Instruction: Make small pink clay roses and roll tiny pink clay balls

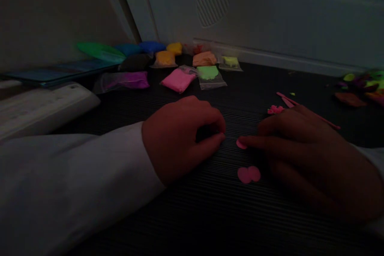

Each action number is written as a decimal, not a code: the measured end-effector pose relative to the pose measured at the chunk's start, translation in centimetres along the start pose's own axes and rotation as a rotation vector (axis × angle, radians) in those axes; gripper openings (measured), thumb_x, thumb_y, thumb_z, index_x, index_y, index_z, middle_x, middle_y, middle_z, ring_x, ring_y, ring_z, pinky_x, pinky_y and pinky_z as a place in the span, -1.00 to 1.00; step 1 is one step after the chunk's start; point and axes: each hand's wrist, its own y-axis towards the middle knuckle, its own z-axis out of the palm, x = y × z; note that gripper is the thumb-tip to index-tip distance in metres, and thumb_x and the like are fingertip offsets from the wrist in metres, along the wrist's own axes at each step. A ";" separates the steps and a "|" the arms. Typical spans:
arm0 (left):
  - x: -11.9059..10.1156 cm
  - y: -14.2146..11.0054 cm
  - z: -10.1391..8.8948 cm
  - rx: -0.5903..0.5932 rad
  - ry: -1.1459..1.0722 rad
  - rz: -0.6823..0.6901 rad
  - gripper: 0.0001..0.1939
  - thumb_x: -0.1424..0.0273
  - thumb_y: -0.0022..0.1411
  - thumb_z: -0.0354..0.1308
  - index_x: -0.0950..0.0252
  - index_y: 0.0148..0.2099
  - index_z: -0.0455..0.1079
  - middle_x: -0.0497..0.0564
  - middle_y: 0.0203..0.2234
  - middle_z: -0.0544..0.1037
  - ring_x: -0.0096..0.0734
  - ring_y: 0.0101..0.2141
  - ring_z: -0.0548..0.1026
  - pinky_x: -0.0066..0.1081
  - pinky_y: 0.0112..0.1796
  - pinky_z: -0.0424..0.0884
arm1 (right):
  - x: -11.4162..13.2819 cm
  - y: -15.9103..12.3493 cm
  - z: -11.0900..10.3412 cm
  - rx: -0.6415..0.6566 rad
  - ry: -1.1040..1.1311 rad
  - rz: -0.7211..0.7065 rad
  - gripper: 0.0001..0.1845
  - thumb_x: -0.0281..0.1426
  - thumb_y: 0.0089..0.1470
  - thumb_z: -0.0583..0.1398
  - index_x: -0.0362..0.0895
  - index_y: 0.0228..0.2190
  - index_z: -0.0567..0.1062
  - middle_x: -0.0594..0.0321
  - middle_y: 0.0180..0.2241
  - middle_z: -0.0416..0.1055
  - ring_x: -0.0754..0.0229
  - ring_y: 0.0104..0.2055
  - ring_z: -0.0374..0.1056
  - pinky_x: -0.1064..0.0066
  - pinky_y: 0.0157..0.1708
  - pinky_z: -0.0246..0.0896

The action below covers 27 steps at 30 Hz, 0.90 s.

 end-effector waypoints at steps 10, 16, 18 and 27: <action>0.0 0.0 0.0 -0.008 -0.013 0.005 -0.89 0.37 0.03 0.03 0.24 -0.37 0.35 -0.11 -0.46 0.42 -0.45 -0.37 0.33 -0.40 -0.34 0.20 | 0.0 -0.1 0.0 -0.037 -0.003 -0.033 -0.67 -0.47 -0.07 0.03 -0.14 -0.20 0.40 0.17 -0.34 0.27 0.04 -0.32 0.15 0.06 -0.35 0.02; 0.1 0.0 0.1 -0.022 -0.011 0.031 -0.89 0.37 0.02 0.04 0.24 -0.37 0.36 -0.11 -0.46 0.43 -0.44 -0.39 0.34 -0.39 -0.36 0.22 | 0.0 -0.1 -0.1 -0.033 -0.010 -0.055 -0.66 -0.45 -0.08 0.05 -0.15 -0.20 0.40 0.14 -0.33 0.27 0.03 -0.32 0.13 0.04 -0.34 0.01; 0.2 0.0 0.0 -0.027 -0.009 0.038 -0.89 0.37 0.01 0.05 0.24 -0.37 0.37 -0.12 -0.47 0.43 -0.44 -0.40 0.35 -0.40 -0.37 0.22 | 0.0 -0.1 -0.2 -0.011 -0.014 -0.064 -0.66 -0.46 -0.09 0.05 -0.15 -0.20 0.40 0.15 -0.34 0.28 0.03 -0.33 0.13 0.03 -0.33 0.01; 0.0 0.0 0.0 -0.010 0.002 0.011 -0.89 0.36 0.02 0.03 0.23 -0.37 0.35 -0.12 -0.46 0.43 -0.46 -0.39 0.34 -0.42 -0.37 0.20 | 0.1 -0.2 -0.2 -0.001 -0.015 -0.062 -0.66 -0.46 -0.07 0.03 -0.14 -0.19 0.39 0.16 -0.34 0.28 0.06 -0.33 0.14 0.03 -0.29 -0.01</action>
